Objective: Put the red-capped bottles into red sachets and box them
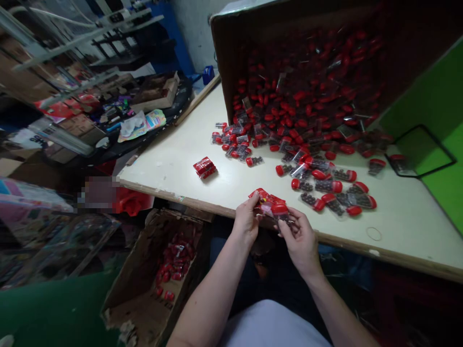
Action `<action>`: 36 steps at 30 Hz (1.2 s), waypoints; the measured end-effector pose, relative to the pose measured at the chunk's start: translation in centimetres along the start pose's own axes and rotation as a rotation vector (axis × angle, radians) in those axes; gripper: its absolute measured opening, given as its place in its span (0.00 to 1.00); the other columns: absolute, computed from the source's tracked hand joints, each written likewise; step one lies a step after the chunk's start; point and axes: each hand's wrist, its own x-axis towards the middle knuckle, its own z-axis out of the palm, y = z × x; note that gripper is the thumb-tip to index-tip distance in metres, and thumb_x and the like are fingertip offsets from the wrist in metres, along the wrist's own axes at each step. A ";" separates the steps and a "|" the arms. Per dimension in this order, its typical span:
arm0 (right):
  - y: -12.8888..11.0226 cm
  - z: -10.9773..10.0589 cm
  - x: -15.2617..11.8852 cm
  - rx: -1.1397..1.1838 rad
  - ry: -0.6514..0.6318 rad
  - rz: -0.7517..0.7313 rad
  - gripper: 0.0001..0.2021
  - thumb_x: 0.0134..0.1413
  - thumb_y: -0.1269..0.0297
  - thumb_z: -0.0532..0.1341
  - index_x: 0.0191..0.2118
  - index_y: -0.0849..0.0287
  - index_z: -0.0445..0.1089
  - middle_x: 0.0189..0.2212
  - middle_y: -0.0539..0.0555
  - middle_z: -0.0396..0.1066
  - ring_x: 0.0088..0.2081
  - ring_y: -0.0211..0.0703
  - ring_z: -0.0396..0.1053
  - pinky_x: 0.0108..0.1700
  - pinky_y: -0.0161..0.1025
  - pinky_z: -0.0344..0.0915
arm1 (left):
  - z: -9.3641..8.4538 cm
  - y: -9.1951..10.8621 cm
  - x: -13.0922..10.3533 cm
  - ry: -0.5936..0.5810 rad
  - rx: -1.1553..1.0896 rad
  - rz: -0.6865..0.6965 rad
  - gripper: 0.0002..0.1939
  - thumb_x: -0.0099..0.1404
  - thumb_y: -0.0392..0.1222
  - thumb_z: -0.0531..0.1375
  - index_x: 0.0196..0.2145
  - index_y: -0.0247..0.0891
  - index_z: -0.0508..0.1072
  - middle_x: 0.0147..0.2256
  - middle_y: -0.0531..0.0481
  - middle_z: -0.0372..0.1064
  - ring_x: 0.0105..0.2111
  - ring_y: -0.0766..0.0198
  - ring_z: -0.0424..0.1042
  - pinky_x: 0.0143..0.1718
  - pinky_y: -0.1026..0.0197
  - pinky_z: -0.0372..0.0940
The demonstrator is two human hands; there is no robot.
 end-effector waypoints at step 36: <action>-0.3 0.1 -0.4 -0.074 0.071 -0.070 0.20 0.53 0.59 0.60 0.51 0.55 0.63 0.44 0.58 0.72 0.36 0.47 0.74 0.37 0.44 0.72 | 0.7 -0.2 -1.1 -0.001 -0.119 -0.176 0.14 0.47 0.42 0.69 0.29 0.33 0.72 0.24 0.52 0.68 0.21 0.72 0.62 0.19 0.67 0.50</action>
